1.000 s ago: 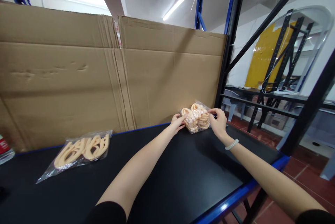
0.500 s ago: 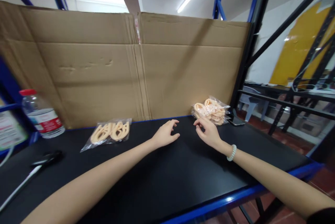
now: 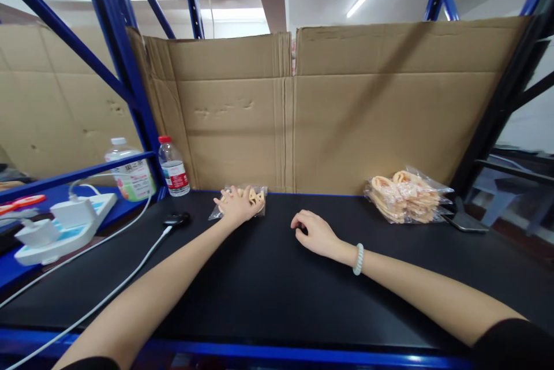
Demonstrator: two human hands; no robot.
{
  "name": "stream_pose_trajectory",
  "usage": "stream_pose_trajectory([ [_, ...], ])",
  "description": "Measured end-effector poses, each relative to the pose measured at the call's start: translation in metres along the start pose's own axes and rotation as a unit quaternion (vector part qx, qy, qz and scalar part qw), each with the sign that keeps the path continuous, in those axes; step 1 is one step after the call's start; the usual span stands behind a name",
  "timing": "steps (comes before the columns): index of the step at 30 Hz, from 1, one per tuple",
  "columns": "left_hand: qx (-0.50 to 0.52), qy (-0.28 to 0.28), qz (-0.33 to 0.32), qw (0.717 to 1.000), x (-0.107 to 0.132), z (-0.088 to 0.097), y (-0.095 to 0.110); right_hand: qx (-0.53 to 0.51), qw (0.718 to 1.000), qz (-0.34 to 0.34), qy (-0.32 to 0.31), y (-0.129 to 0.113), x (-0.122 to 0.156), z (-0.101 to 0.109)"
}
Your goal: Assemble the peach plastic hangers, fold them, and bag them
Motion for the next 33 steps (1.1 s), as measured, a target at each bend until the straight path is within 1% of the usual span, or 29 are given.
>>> stream_pose_trajectory([
  [3,-0.007,-0.045,0.032,0.998,-0.009,-0.004,0.003,-0.01,1.0,-0.011,-0.001,0.001,0.011,0.006],
  [6,0.002,-0.082,0.013,0.997,-0.008,-0.003,0.006,-0.016,0.999,-0.035,0.012,0.01,0.026,0.023],
  [8,0.016,-0.104,-0.027,0.994,-0.001,0.0,0.008,-0.019,0.998,-0.05,0.025,0.018,0.034,0.035],
  [9,0.026,-0.117,-0.057,0.991,0.003,0.002,0.009,-0.021,0.998,-0.058,0.033,0.022,0.037,0.041],
  [11,0.054,-0.149,-0.142,0.977,0.015,0.006,0.014,-0.028,0.996,-0.075,0.051,0.031,0.041,0.05],
  [13,0.088,-0.191,-0.241,0.947,0.028,0.013,0.021,-0.039,0.993,-0.09,0.068,0.039,0.04,0.055],
  [15,0.119,-0.233,-0.321,0.91,0.042,0.021,0.029,-0.053,0.991,-0.1,0.078,0.044,0.037,0.057],
  [17,0.147,-0.27,-0.378,0.873,0.054,0.03,0.037,-0.063,0.99,-0.101,0.081,0.045,0.035,0.058],
  [18,0.171,-0.299,-0.412,0.844,0.059,0.034,0.041,-0.067,0.989,-0.099,0.082,0.045,0.034,0.058],
  [19,0.18,-0.322,-0.434,0.822,0.063,0.038,0.043,-0.069,0.99,-0.096,0.083,0.045,0.035,0.057],
  [20,0.174,-0.345,-0.445,0.808,0.067,0.041,0.045,-0.07,0.99,-0.093,0.082,0.044,0.036,0.057],
  [21,0.173,-0.357,-0.447,0.802,0.07,0.042,0.045,-0.069,0.99,-0.088,0.081,0.042,0.037,0.057],
  [23,0.18,-0.354,-0.44,0.805,0.074,0.041,0.045,-0.066,0.992,-0.077,0.077,0.039,0.04,0.058],
  [25,0.19,-0.324,-0.429,0.821,0.077,0.036,0.042,-0.067,0.994,-0.056,0.064,0.033,0.041,0.06],
  [27,0.177,-0.284,-0.428,0.84,0.079,0.029,0.04,-0.062,0.997,-0.004,0.035,0.026,0.041,0.062],
  [28,0.162,-0.265,-0.434,0.846,0.08,0.025,0.04,-0.053,0.998,0.029,0.01,0.022,0.04,0.063],
  [30,0.13,-0.239,-0.452,0.849,0.081,0.018,0.039,-0.02,0.995,0.084,-0.055,0.015,0.039,0.063],
  [32,0.106,-0.229,-0.469,0.847,0.081,0.013,0.038,0.016,0.988,0.102,-0.114,0.011,0.039,0.061],
  [33,0.098,-0.227,-0.473,0.846,0.081,0.011,0.038,0.029,0.985,0.104,-0.131,0.01,0.039,0.06],
])
Point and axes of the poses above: each hand's wrist, its own x-axis away from the middle knuckle, its own z-axis out of the back of the hand, y = z × x, the point moved 1 cm from there along -x, towards the middle knuckle, and after that the axes turned 5 degrees about x, right-handed, at the moved point
